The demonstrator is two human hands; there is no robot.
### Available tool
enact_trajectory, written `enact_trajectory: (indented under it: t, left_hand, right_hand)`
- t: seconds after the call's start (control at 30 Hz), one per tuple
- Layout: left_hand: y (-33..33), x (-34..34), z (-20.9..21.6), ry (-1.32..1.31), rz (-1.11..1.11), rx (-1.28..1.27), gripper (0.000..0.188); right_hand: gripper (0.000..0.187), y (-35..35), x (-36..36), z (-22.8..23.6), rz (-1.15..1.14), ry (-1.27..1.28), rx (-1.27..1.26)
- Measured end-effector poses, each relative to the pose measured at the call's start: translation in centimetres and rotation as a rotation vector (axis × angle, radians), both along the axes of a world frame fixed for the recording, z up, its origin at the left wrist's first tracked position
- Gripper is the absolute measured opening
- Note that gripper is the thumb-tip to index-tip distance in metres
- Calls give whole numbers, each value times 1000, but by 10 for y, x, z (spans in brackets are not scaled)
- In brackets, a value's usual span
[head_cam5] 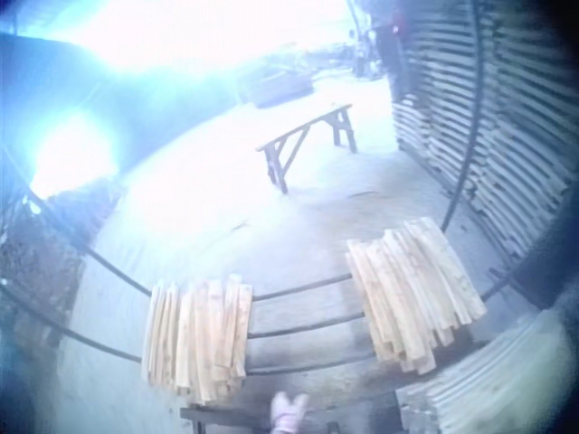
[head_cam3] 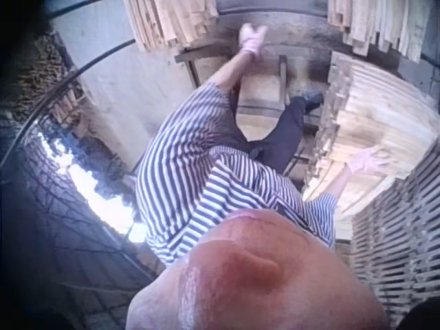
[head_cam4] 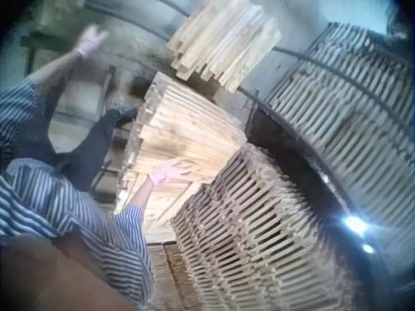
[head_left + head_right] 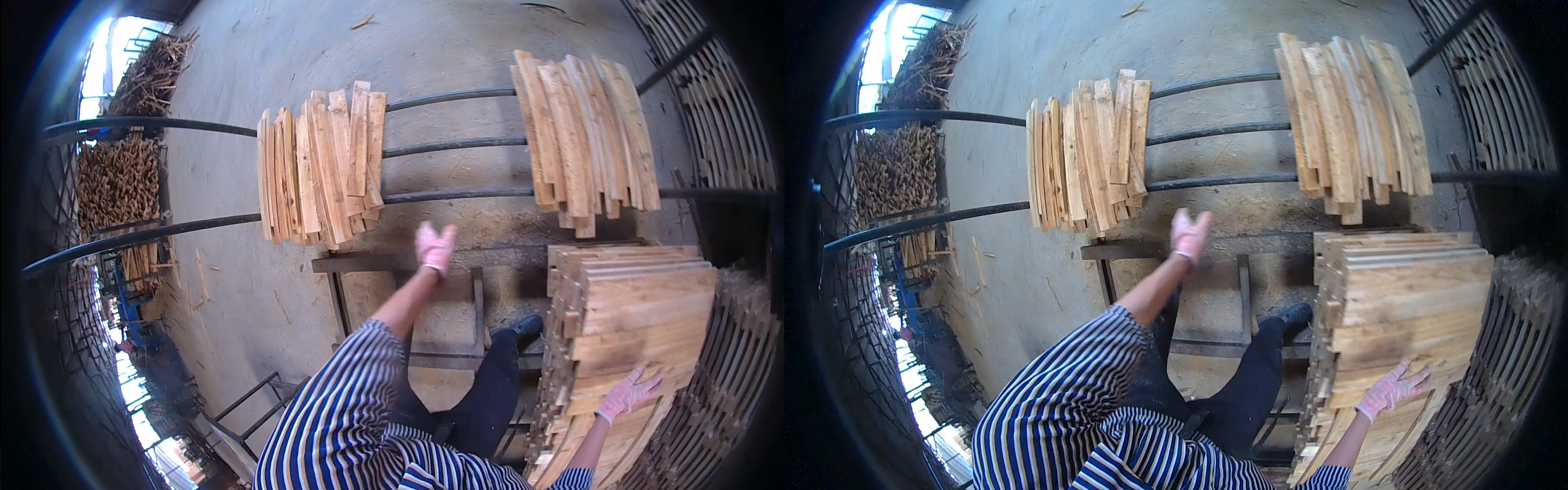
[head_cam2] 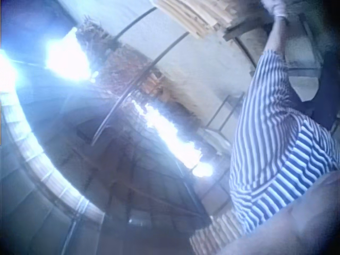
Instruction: The person repeatedly picks up bundles of wooden planks from a metal rack and places them onto a growing stack on the floor. The worker wears pink gloves and handles the wood by hand, moving from the rack to the stack in a continuous loop.
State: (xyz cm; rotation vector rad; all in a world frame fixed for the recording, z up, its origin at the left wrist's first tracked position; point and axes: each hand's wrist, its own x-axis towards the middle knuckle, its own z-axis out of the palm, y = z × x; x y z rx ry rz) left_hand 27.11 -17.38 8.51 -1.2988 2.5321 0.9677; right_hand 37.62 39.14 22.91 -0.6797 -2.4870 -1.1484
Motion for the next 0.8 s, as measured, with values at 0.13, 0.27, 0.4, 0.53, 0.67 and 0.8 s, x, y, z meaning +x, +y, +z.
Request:
enact_trajectory:
  t: [0.13,0.27,0.4,0.53,0.67,0.8]
  left_hand:
    - [-200,15,-35,-64,237,-113,94]
    - [-321,1,-69,12,271,-102,99]
    - [-342,-19,-79,-176,259,-87,95]
    - [-359,-23,-74,-170,372,-12,87]
    - [-358,-37,-78,-67,308,265,86]
    - [-347,-12,-86,1,246,271,70]
  right_hand:
    - [64,-229,-50,38,-207,-399,2408]
    - [59,-418,-60,-48,-880,735,4308]
    - [65,-591,-113,-137,-986,1372,3924]
    - [84,-741,-190,-192,-963,1663,3698]
    - [102,-825,-259,-241,-820,1867,3737]
    - [114,-884,-233,-235,-286,1470,3796]
